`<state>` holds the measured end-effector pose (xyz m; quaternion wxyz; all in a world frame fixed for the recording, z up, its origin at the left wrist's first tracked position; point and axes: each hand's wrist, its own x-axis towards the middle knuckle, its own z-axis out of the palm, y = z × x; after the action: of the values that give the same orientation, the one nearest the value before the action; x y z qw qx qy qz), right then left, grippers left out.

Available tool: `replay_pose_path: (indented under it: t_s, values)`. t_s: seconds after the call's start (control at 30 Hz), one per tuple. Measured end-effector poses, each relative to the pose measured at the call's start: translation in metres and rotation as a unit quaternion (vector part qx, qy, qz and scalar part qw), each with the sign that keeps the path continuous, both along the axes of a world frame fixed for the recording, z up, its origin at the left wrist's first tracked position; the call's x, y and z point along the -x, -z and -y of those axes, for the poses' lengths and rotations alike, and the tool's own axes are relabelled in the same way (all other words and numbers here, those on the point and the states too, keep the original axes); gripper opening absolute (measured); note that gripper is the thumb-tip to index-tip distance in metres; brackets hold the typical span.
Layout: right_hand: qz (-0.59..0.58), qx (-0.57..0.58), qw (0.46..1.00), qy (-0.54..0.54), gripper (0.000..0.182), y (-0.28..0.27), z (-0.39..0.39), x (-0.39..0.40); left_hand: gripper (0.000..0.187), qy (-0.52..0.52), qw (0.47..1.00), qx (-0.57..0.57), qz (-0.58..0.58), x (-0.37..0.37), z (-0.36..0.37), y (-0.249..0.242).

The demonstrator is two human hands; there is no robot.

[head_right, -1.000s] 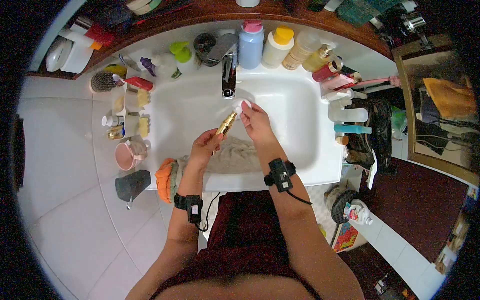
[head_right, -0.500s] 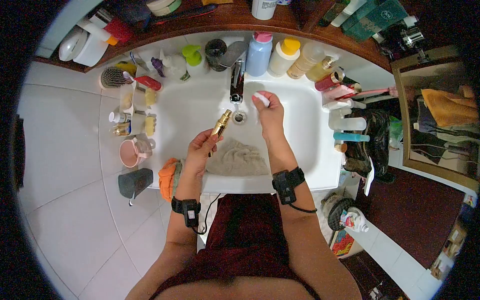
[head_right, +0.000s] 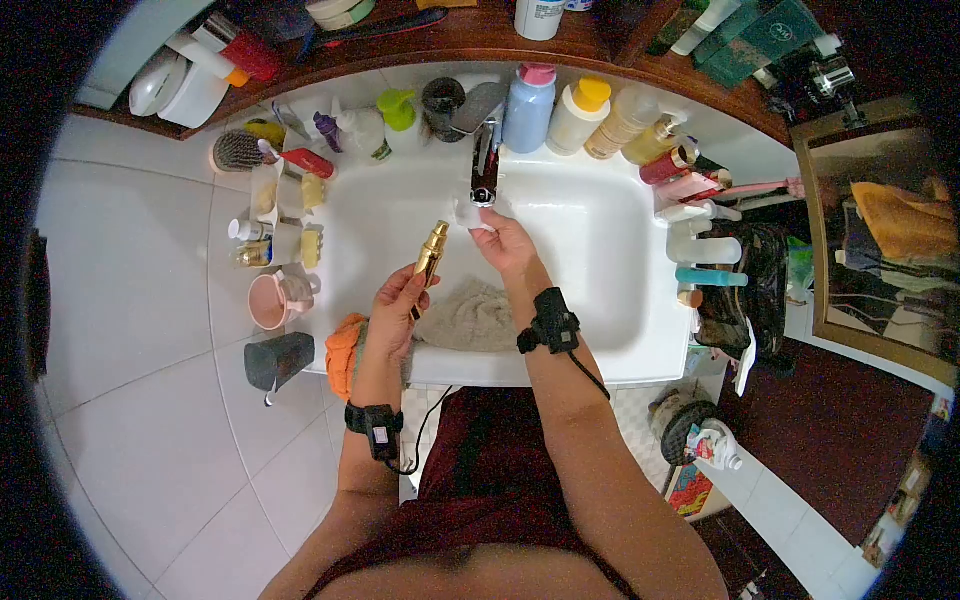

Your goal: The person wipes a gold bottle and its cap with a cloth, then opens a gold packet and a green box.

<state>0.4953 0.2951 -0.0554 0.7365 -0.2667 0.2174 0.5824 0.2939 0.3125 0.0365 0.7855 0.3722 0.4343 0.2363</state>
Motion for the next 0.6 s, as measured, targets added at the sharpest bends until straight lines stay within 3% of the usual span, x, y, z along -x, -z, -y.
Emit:
replay_pose_path:
  t_s: [0.13, 0.2, 0.27, 0.33, 0.43, 0.53, 0.6]
  values:
    - [0.057, 0.021, 0.998, -0.020, 0.033, 0.000, 0.003, -0.003, 0.032, -0.001, 1.000, 0.004, 0.002, -0.003, -0.001, -0.008]
    - [0.021, 0.097, 0.995, -0.023, 0.033, -0.013, 0.002, -0.007, 0.032, 0.000, 1.000, -0.002, 0.005, -0.007, 0.000, -0.010]
    - [0.001, 0.079, 0.997, -0.025, 0.033, -0.038, 0.000, -0.007, 0.032, 0.000, 1.000, 0.001, 0.010, -0.011, 0.000, -0.010]
    - [-0.004, -0.030, 0.999, -0.029, 0.033, -0.052, -0.002, -0.003, 0.032, 0.003, 1.000, 0.005, 0.013, -0.014, 0.001, -0.010]
    - [0.143, -0.017, 0.988, -0.061, 0.032, -0.036, -0.005, -0.002, 0.032, 0.009, 1.000, 0.007, 0.020, -0.016, 0.001, -0.009]
    - [0.220, 0.060, 0.959, -0.170, 0.029, -0.032, 0.002, -0.012, 0.032, 0.010, 1.000, 0.004, 0.024, -0.017, 0.001, -0.007]
    - [0.260, 0.082, 0.944, -0.184, 0.020, -0.041, 0.005, -0.019, 0.032, 0.008, 1.000, 0.005, 0.018, -0.018, 0.001, -0.008]
